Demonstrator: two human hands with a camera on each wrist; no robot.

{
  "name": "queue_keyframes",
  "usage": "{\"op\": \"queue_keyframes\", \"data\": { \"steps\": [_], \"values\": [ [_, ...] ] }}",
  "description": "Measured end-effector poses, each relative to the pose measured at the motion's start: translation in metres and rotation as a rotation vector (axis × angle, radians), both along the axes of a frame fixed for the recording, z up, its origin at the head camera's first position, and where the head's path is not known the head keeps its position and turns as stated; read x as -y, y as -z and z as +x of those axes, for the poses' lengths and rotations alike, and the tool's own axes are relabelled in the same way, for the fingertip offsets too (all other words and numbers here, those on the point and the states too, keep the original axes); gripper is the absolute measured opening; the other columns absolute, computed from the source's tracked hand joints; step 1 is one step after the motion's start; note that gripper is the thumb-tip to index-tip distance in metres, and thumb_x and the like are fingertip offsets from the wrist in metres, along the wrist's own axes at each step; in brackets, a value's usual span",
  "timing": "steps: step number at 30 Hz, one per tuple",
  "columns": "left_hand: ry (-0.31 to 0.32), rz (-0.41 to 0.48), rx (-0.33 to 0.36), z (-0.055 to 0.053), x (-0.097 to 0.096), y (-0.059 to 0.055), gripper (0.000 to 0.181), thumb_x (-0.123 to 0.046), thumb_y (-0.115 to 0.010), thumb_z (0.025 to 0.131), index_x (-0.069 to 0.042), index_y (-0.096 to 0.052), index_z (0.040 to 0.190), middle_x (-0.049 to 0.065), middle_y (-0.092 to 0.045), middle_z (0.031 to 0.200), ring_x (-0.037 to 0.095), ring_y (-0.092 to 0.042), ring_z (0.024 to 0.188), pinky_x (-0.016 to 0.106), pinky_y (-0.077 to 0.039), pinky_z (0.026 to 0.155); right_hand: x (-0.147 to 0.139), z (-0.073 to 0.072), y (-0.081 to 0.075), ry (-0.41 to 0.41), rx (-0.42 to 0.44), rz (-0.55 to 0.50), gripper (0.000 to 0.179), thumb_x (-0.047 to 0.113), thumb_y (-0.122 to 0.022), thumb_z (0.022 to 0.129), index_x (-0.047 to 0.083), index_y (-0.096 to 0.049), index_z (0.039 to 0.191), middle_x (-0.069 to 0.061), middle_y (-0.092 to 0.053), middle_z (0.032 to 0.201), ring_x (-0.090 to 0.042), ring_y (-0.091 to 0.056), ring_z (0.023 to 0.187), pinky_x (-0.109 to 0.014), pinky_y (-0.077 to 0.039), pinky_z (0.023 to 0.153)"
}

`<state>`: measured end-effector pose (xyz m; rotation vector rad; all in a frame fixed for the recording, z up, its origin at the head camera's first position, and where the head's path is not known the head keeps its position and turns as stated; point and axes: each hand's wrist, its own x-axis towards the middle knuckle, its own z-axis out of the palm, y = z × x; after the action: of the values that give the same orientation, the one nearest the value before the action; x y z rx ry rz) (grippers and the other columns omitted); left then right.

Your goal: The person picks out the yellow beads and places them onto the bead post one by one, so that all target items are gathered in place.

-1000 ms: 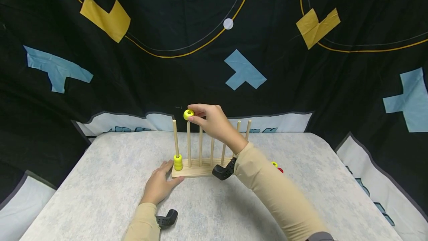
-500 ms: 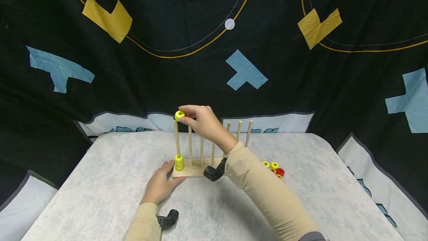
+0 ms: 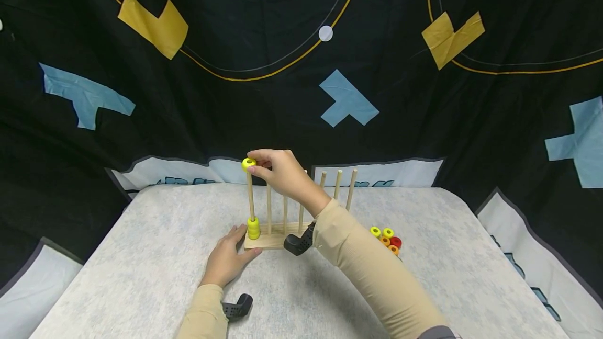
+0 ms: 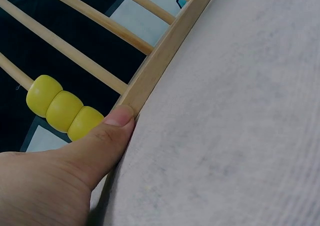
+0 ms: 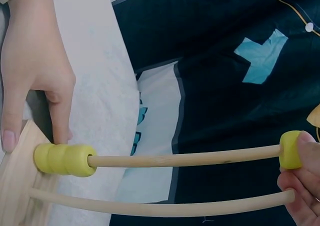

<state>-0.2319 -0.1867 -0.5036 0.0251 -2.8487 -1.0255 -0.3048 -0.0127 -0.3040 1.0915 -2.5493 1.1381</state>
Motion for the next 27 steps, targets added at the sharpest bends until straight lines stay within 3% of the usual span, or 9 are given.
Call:
{"op": "queue_keyframes", "data": {
  "steps": [27],
  "values": [
    [0.008,-0.001,-0.009,-0.0013,0.0007,0.0001,0.085,-0.047,-0.075,0.085,-0.005,-0.041,0.151,0.018,-0.039,0.157,0.041,-0.032,0.147,0.065,-0.03,0.116,0.0001,0.0007,0.0034,-0.01,-0.039,0.105,0.039,0.022,-0.069,0.094,0.009,-0.066,0.13,-0.004,-0.069,0.127,-0.016,-0.066,0.114,-0.017,-0.056,0.089]
  ]
}}
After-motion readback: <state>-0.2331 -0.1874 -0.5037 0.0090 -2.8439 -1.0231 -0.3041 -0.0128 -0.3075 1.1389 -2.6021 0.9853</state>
